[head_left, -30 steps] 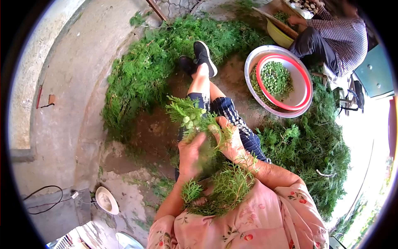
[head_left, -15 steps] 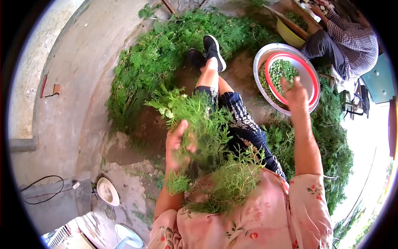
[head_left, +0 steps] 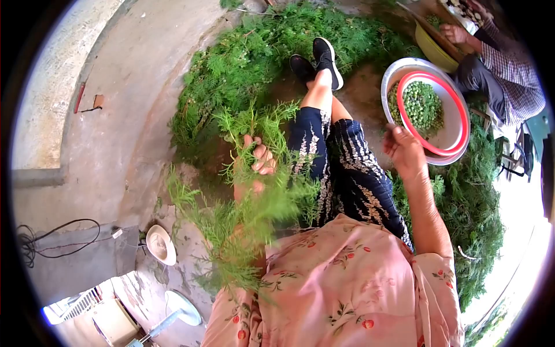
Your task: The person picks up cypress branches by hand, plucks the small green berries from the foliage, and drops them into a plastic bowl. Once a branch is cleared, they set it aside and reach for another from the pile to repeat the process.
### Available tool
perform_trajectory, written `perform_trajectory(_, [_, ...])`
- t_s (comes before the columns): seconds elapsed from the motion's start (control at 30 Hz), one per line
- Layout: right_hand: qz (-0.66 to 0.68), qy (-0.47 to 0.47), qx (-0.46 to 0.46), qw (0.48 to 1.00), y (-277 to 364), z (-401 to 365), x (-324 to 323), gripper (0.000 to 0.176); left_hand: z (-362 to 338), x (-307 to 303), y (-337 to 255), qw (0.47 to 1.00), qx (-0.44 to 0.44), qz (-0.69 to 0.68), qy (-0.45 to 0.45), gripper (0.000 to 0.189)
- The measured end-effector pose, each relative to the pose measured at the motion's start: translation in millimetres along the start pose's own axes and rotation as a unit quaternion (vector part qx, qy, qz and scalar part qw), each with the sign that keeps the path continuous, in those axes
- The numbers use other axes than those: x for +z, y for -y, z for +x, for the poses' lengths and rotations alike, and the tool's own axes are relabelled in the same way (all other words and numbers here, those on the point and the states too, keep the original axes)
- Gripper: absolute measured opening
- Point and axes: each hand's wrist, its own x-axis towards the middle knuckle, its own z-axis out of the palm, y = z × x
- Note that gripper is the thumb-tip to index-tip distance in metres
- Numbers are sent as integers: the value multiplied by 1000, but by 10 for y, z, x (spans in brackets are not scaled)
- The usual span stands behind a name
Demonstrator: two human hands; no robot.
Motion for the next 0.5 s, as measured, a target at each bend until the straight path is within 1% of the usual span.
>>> perform_trajectory(0.03, [-23,3,15,1000,-68,-90,189,22,32,-146,-92,997,-33,3,65,46])
perform_trajectory(0.1, [-138,67,23,988,-174,-280,472,24,-152,-305,-99,998,-1,-46,-36,43])
perform_trajectory(0.17, [-229,162,22,960,-212,-499,746,25,-171,-288,-87,997,23,-42,-64,41])
perform_trajectory(0.2, [-277,210,27,937,-250,-562,827,23,-120,-206,-53,999,31,-12,-43,41])
perform_trajectory(0.23, [-300,252,11,920,-309,-625,902,19,-92,-163,-32,999,39,18,-22,40])
perform_trajectory(0.27, [-306,289,6,907,-383,-660,928,17,-128,-194,-14,996,69,48,-42,38])
perform_trajectory(0.3, [-311,325,0,893,-440,-681,948,16,-126,-51,108,974,149,117,-127,37])
perform_trajectory(0.33, [-333,318,-29,887,-451,-703,982,14,-82,230,303,933,226,184,-209,36])
perform_trajectory(0.37, [-291,270,-29,917,-481,-731,1012,14,-54,348,276,907,231,235,-264,36])
perform_trajectory(0.43, [-289,203,-35,935,-376,-704,995,14,2,586,223,838,219,329,-376,37])
perform_trajectory(0.47, [-292,172,4,941,-338,-642,985,14,79,676,243,804,243,351,-414,38])
perform_trajectory(0.5, [-175,142,-6,974,-328,-666,943,19,137,718,245,768,266,371,-450,39])
